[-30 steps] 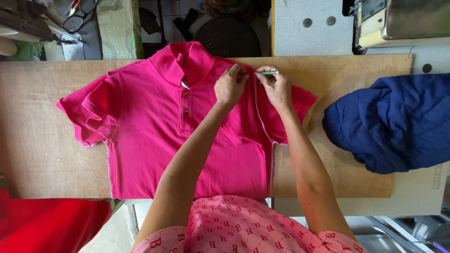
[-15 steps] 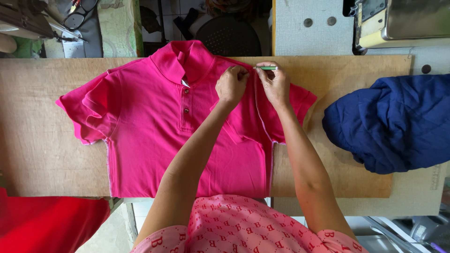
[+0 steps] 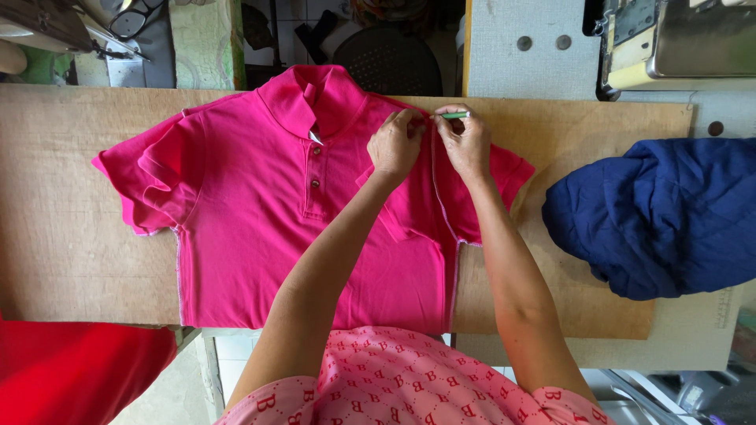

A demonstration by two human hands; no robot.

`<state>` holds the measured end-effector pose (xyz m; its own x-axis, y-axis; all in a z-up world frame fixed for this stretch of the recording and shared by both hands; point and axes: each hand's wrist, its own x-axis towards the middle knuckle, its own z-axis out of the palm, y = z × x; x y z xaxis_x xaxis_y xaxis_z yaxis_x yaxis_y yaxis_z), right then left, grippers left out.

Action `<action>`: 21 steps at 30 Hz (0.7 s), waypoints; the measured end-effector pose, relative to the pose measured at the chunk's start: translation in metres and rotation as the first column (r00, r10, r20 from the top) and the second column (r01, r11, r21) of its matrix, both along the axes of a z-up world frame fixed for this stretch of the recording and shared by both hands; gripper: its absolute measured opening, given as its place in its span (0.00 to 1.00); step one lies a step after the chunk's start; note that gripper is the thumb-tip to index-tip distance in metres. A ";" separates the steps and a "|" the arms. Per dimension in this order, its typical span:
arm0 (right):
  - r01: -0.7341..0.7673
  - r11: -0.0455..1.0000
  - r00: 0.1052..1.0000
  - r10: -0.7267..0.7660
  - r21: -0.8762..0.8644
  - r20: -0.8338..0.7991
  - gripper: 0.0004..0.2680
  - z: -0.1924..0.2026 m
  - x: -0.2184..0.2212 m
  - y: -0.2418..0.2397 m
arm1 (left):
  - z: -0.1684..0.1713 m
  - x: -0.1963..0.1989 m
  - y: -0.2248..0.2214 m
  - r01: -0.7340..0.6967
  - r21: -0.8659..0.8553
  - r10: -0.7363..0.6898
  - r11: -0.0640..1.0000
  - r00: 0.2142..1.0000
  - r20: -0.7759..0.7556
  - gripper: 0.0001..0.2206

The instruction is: Smoothing, marking with a pen, and folding a pink polo shirt on a work table.

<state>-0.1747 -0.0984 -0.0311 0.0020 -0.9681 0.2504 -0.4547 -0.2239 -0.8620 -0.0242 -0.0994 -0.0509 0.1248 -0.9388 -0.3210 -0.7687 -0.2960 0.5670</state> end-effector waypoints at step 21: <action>0.061 0.995 0.995 -0.067 -0.077 -0.070 0.03 -0.001 0.010 0.005 | -0.010 -0.001 0.003 0.018 -0.030 -0.019 0.999 1.000 -0.009 0.08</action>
<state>-0.1647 -0.0935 -0.0324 -0.0386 -0.9456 0.3230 -0.5309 -0.2544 -0.8083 -0.0255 -0.0962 -0.0607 0.1043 -0.9502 -0.2936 -0.7683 -0.2644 0.5829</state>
